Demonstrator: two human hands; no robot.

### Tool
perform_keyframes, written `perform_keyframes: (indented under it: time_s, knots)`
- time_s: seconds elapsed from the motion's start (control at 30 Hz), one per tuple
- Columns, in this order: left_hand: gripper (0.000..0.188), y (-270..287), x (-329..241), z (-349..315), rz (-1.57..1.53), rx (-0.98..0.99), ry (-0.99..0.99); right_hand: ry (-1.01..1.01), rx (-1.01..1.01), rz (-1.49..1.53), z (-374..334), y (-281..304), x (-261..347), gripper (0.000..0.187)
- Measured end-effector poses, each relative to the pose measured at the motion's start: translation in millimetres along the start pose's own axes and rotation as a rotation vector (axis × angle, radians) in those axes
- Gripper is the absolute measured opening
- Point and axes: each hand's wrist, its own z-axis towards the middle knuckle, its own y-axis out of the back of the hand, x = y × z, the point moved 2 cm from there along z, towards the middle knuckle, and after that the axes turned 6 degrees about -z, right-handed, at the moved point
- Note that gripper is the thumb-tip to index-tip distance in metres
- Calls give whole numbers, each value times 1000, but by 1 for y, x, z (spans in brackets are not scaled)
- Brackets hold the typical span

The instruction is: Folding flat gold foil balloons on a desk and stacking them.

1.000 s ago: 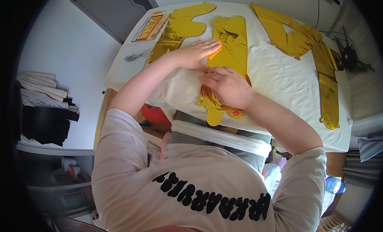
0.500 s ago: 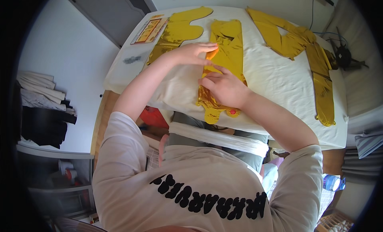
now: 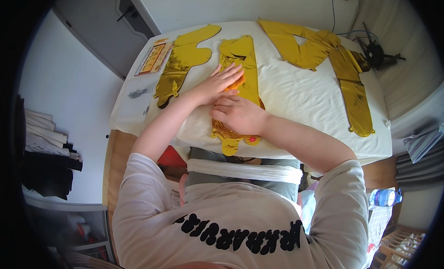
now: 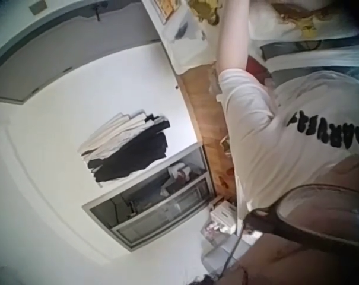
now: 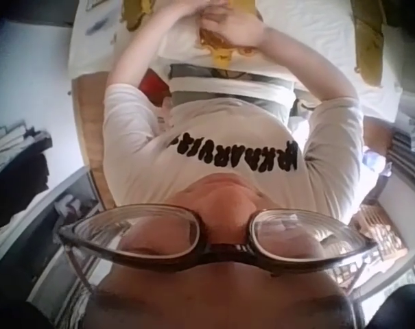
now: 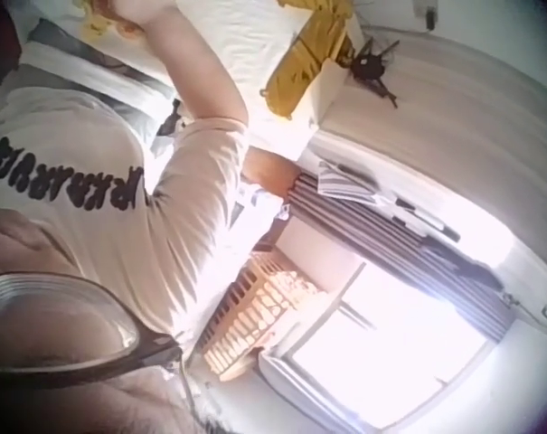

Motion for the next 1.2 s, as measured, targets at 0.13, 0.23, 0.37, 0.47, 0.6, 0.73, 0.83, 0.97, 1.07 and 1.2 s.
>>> perform_keyframes:
  time_s: [0.13,0.23,0.37,0.47,0.6,0.73,0.83,0.97,1.07,1.2]
  knots:
    - [72,-2,-1,-3,49,114,-78,39,-111,-34,4,9,1,27]
    - [76,-5,3,-5,136,154,-61,-142,4,93,6,29,-13,33]
    - [82,1,-12,0,19,157,13,-625,33,17,-24,35,-79,34]
    - [86,1,-9,-3,22,114,-6,-655,62,-31,-46,26,-111,38]
    - [87,1,-7,-4,-1,104,-19,-620,217,65,-50,21,-124,47]
    - [93,1,-6,-5,3,81,-38,-586,282,39,-46,21,-123,55]
    - [92,2,-10,-6,117,40,-55,-592,299,35,-48,19,-123,59]
    - [88,10,-17,-7,102,17,-127,-608,289,42,-54,15,-125,66]
    - [86,10,-17,-11,-29,60,-157,-601,274,45,-53,14,-123,69]
    - [88,6,-19,-12,-76,59,-152,-596,296,46,-49,17,-121,73]
